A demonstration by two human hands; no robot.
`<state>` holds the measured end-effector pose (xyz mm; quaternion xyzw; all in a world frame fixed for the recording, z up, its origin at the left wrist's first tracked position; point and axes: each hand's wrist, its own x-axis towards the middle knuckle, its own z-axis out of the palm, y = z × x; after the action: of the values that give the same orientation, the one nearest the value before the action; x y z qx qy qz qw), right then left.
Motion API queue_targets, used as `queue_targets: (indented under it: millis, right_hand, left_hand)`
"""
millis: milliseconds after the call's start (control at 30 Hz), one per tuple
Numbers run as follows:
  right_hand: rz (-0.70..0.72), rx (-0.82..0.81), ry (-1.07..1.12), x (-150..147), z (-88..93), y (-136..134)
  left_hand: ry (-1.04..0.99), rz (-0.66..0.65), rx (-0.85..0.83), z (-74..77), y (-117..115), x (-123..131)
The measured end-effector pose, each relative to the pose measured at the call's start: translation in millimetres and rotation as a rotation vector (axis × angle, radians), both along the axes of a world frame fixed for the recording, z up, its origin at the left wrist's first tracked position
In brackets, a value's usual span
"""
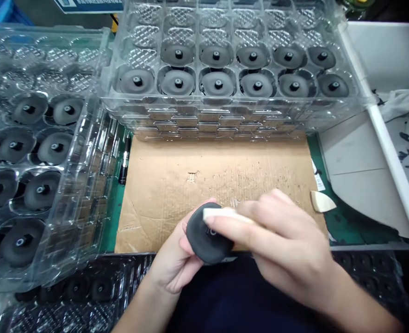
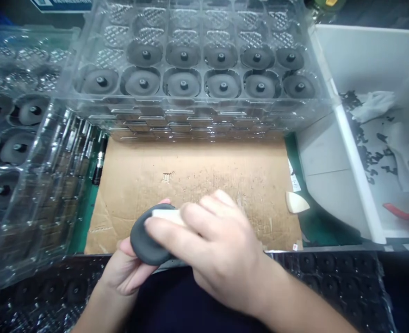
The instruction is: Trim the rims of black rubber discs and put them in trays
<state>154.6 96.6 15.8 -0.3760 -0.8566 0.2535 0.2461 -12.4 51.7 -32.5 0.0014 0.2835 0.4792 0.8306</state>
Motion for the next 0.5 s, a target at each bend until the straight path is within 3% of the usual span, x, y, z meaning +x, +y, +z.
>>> queue_targets:
  millis: [67, 233, 367, 433, 500]
  right_hand:
    - [-0.004, -0.107, 0.118, -2.5, -10.1, 6.2]
    - [-0.382, -0.494, 0.225, 11.1, -52.1, -14.3]
    - [-0.294, -0.586, 0.096, 24.0, -88.0, -40.1]
    - [-0.308, -0.524, 0.056, 25.2, -87.4, -41.5]
    - [-0.416, -0.431, 0.129, 22.4, -68.4, -36.1]
  left_hand:
    - [-0.036, -0.003, 0.014, -1.3, -2.3, -1.2]
    - [-0.118, -0.023, 0.067, -8.4, -13.5, -6.8]
    - [-0.123, -0.003, 0.063, -12.3, -20.0, -6.4]
    - [-0.121, -0.012, 0.067, -10.2, -21.5, -5.5]
    - [-0.103, -0.013, 0.088, -5.7, -22.3, -4.2]
